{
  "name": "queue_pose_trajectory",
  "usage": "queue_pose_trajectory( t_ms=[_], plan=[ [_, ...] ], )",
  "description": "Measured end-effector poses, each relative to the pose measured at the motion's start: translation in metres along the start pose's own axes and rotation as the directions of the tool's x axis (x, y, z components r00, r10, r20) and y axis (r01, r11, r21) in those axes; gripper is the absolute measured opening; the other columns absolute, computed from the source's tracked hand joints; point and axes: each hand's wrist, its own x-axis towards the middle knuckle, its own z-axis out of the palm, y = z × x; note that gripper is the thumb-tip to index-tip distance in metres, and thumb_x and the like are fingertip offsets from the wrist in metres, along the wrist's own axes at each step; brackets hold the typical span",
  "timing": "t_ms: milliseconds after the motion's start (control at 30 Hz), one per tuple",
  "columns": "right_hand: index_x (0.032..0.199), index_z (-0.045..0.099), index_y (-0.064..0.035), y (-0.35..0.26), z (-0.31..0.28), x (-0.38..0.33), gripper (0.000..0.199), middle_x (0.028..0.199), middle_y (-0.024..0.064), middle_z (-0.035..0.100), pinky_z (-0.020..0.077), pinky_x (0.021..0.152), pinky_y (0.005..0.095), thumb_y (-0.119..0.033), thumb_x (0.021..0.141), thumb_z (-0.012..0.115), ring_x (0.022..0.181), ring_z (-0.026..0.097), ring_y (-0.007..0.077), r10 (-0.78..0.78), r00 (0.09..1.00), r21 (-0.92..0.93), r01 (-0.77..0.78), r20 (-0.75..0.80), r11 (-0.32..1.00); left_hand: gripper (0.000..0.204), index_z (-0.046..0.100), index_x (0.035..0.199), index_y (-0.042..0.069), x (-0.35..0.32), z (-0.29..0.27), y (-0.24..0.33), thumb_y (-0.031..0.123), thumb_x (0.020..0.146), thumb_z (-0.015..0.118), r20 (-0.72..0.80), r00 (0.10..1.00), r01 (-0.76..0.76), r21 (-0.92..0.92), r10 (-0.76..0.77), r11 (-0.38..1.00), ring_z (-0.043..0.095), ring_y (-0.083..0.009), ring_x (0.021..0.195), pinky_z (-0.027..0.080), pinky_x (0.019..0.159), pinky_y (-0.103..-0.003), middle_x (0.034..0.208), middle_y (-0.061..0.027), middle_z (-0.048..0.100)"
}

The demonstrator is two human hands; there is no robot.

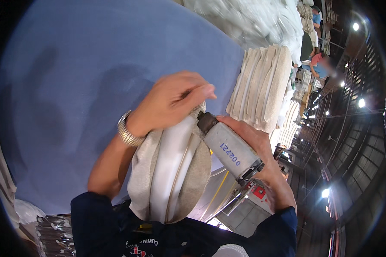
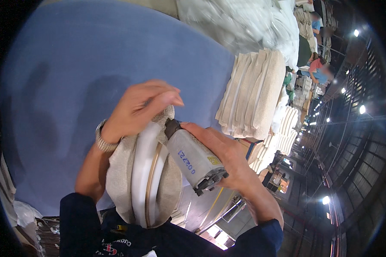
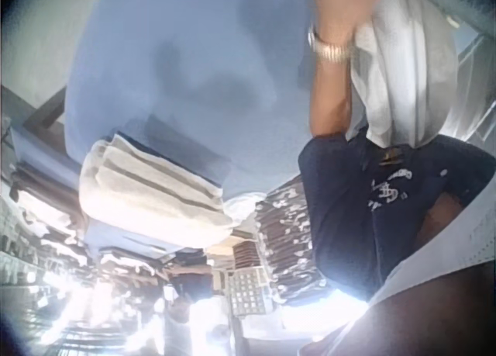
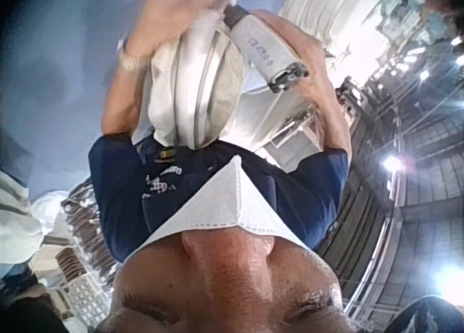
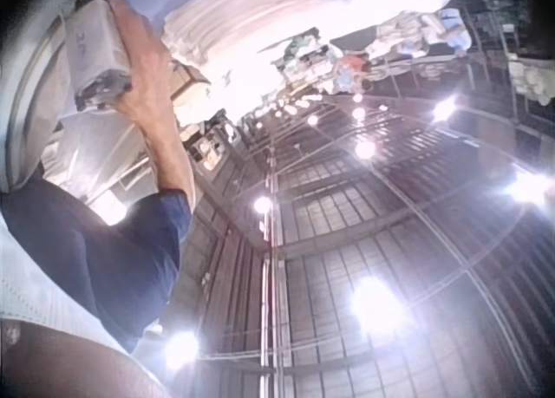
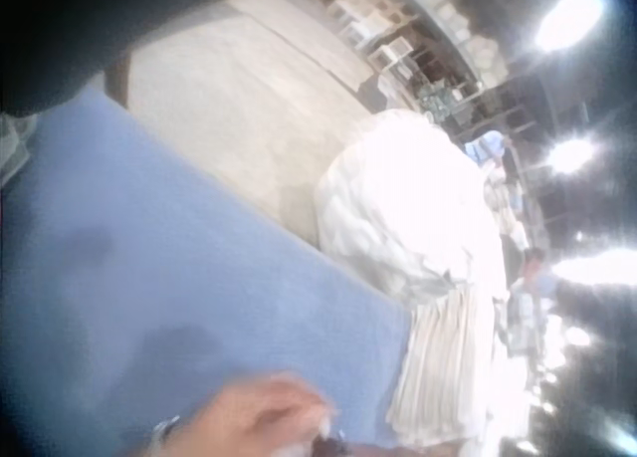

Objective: The person wraps a foam cushion with fabric, folds the edges, and uses a staple gun to secure the fabric. They trim excess fabric with a utility knife and repeat the process on another cushion, stacking finished items on the table.

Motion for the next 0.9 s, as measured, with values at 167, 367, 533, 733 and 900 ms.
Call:
queue_pose_trajectory(
  t_ms=[167, 367, 533, 733, 900],
  plan=[
    [0.153, 0.048, -0.0081, 0.006, 0.005, -0.005, 0.086, 0.117, 0.0169, 0.066, 0.0549, 0.089, 0.0414, -0.018, 0.074, 0.080, 0.101, 0.069, 0.0355, -0.044, 0.999, -0.134, 0.039, -0.031, 0.990, 0.057, 0.076, 0.070, 0.009, 0.018, 0.005, -0.008, 0.045, 0.107, 0.053, 0.290, 0.919, 0.256, 0.077, -0.267, 0.964, 0.038, -0.0155, 0.044, 0.031, 0.048, -0.036, 0.045, -0.0060, 0.039],
    [0.154, 0.048, -0.0088, 0.001, 0.011, -0.010, 0.084, 0.120, 0.0165, 0.065, 0.0568, 0.087, 0.0402, -0.015, 0.076, 0.079, 0.101, 0.070, 0.0347, -0.068, 0.996, -0.161, 0.058, -0.059, 0.985, 0.055, 0.075, 0.070, 0.008, 0.011, 0.008, -0.014, 0.041, 0.108, 0.054, 0.257, 0.934, 0.243, 0.053, -0.248, 0.969, 0.037, -0.0143, 0.045, 0.031, 0.049, -0.036, 0.049, -0.0043, 0.043],
    [0.154, 0.048, -0.0086, -0.008, 0.007, -0.011, 0.081, 0.123, 0.0165, 0.065, 0.0566, 0.089, 0.0404, -0.013, 0.078, 0.077, 0.104, 0.070, 0.0346, -0.032, 0.999, -0.163, 0.025, -0.042, 0.986, 0.050, 0.073, 0.071, 0.004, 0.013, 0.004, -0.011, 0.033, 0.108, 0.057, 0.303, 0.906, 0.291, 0.057, -0.294, 0.955, 0.046, -0.0107, 0.054, 0.037, 0.052, -0.033, 0.060, -0.0034, 0.061],
    [0.153, 0.049, -0.0073, -0.007, 0.009, -0.012, 0.080, 0.124, 0.0168, 0.065, 0.0579, 0.087, 0.0396, -0.014, 0.078, 0.078, 0.105, 0.071, 0.0337, -0.055, 0.997, -0.185, 0.045, -0.054, 0.982, 0.051, 0.073, 0.069, 0.004, 0.012, 0.005, -0.011, 0.034, 0.108, 0.058, 0.292, 0.907, 0.302, 0.051, -0.303, 0.952, 0.046, -0.0103, 0.054, 0.037, 0.052, -0.033, 0.059, -0.0035, 0.061],
    [0.151, 0.052, -0.0064, -0.008, 0.011, -0.014, 0.076, 0.124, 0.0173, 0.066, 0.0587, 0.085, 0.0387, -0.012, 0.079, 0.078, 0.102, 0.072, 0.0337, -0.084, 0.992, -0.214, 0.062, -0.095, 0.975, 0.050, 0.074, 0.069, 0.006, 0.012, 0.005, -0.012, 0.034, 0.107, 0.058, 0.299, 0.906, 0.288, 0.084, -0.300, 0.954, 0.048, -0.0114, 0.054, 0.038, 0.053, -0.033, 0.058, -0.0033, 0.060]
  ],
)
